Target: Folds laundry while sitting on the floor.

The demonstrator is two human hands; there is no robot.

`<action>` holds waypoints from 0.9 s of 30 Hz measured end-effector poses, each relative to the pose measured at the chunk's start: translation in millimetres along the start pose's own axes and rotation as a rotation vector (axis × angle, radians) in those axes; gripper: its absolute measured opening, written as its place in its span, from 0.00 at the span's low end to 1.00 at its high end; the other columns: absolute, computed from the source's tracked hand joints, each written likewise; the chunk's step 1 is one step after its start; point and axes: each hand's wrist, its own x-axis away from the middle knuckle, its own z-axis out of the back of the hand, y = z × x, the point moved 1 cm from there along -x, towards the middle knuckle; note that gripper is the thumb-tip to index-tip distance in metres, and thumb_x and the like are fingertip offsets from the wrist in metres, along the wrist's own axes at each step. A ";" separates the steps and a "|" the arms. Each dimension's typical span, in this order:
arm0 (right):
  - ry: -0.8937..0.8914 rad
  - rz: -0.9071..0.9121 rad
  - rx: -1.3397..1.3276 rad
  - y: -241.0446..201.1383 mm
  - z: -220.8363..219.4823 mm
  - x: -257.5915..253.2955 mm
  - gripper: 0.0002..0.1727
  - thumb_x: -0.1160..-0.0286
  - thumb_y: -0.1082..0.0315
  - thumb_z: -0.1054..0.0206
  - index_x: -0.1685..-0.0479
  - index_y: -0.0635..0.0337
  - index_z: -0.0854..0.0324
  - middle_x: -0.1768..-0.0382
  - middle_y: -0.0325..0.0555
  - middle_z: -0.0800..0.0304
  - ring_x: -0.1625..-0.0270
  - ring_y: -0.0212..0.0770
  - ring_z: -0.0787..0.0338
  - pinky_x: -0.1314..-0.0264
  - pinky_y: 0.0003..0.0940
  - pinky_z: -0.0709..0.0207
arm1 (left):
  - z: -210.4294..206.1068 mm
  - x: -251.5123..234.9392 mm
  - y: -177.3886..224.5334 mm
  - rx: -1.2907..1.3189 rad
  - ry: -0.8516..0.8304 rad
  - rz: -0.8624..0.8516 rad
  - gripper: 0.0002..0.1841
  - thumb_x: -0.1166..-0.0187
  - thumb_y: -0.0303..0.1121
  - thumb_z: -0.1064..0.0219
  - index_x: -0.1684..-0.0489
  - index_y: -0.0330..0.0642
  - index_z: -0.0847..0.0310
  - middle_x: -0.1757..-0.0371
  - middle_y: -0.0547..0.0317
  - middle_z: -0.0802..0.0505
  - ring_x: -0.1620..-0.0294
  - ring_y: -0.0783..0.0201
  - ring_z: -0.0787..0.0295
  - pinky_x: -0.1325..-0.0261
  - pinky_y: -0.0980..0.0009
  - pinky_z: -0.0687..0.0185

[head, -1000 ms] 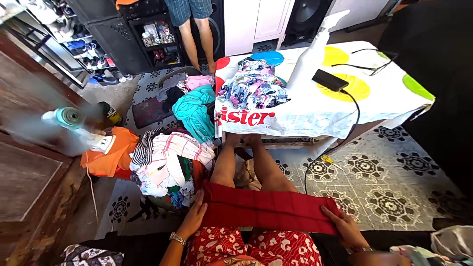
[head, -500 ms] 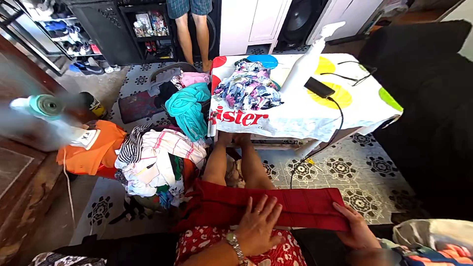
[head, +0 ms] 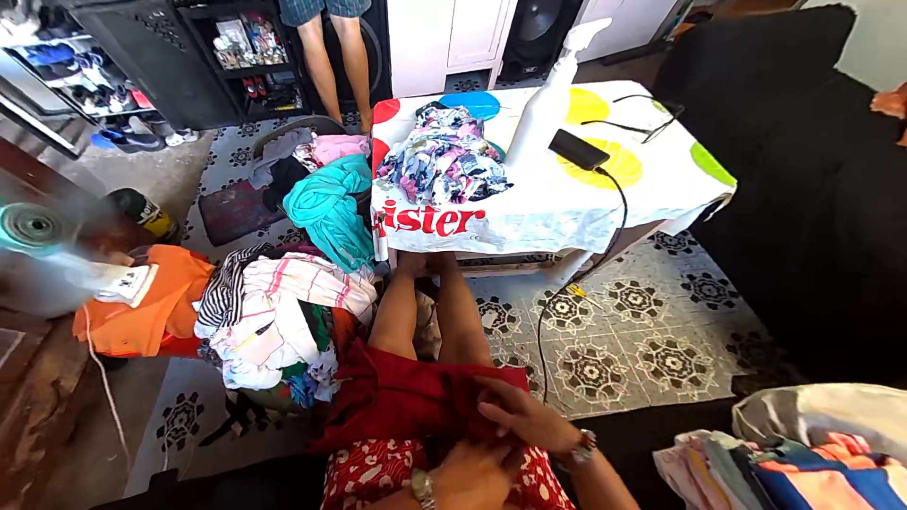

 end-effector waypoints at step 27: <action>0.781 0.065 -0.770 32.0 -3.1 44.8 0.09 0.25 0.80 0.44 0.54 0.62 0.22 0.66 0.39 0.08 0.67 0.32 0.07 0.65 0.30 0.09 | -17.2 -21.5 -18.5 -0.057 0.500 0.162 0.44 0.22 0.50 0.31 0.09 0.34 0.43 0.08 0.38 0.39 0.06 0.44 0.49 0.11 0.33 0.57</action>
